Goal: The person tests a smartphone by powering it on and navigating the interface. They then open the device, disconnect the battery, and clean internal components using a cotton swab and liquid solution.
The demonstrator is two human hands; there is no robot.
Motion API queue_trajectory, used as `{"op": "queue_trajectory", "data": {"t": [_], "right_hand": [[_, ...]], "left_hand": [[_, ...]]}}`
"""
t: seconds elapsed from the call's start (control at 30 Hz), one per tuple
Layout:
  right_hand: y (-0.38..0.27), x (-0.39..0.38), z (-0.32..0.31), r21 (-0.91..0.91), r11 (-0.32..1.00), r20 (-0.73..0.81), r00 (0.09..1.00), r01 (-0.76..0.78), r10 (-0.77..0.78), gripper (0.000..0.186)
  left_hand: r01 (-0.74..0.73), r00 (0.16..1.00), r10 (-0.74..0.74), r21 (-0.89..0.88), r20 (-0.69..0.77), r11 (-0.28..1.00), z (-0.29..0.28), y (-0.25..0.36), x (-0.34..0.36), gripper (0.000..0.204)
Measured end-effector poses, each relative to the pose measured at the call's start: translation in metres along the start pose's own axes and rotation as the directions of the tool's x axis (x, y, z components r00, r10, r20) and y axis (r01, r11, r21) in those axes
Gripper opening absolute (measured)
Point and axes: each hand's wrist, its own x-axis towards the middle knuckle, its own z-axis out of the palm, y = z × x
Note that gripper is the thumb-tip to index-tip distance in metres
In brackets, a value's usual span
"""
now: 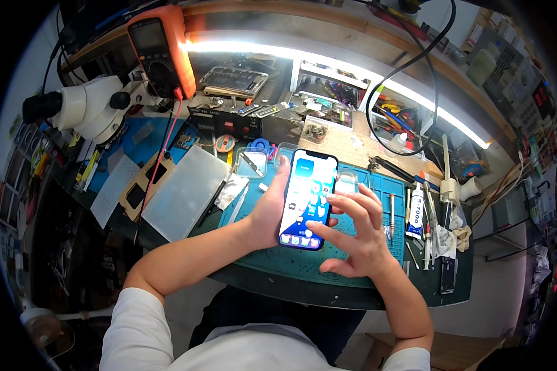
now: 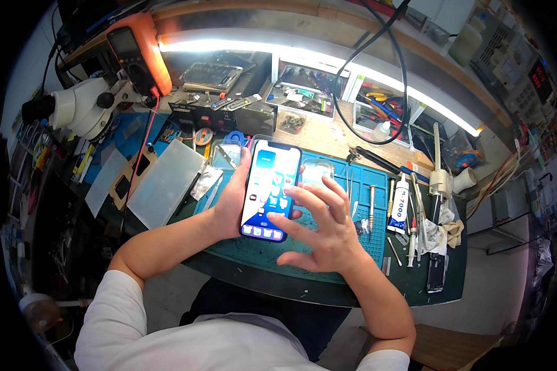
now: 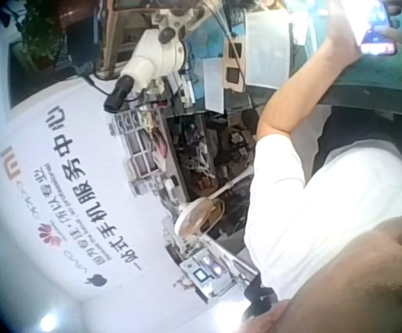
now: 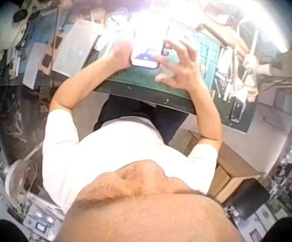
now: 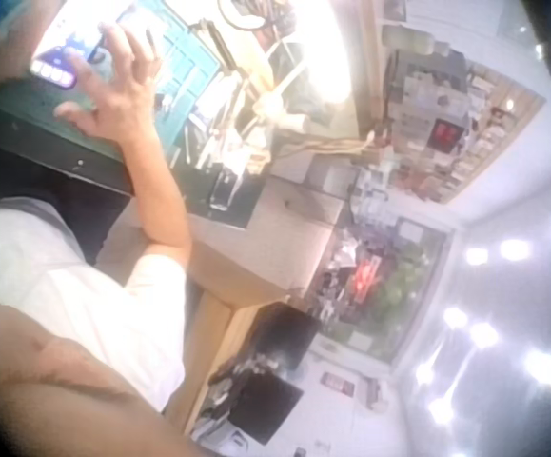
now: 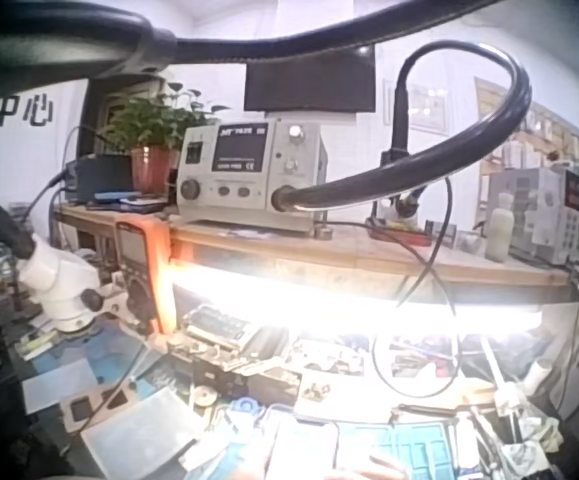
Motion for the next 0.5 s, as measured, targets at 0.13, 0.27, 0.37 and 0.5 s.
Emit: {"op": "queue_trajectory", "data": {"t": [0.13, 0.27, 0.37, 0.5], "right_hand": [[-0.002, 0.000, 0.000, -0.026, 1.000, 0.002, 1.000, -0.010, 0.010, 0.059], [0.004, 0.002, -0.002, -0.100, 0.994, -0.051, 0.998, -0.044, 0.039, 0.059], [0.008, -0.001, -0.003, -0.144, 0.987, -0.097, 0.993, -0.075, 0.061, 0.059], [0.008, 0.001, -0.002, -0.213, 0.966, -0.142, 0.983, -0.145, 0.116, 0.062]], "left_hand": [[0.051, 0.997, -0.051, 0.002, -0.051, 0.999, 0.012, -0.004, -0.003, 0.084], [0.097, 0.995, -0.100, 0.090, 0.030, 0.991, 0.004, -0.007, -0.004, 0.084], [0.069, 0.997, -0.070, 0.089, 0.015, 0.994, 0.007, -0.007, -0.005, 0.084], [0.040, 0.997, -0.047, 0.096, 0.064, 0.995, 0.008, -0.005, -0.006, 0.084]]}}
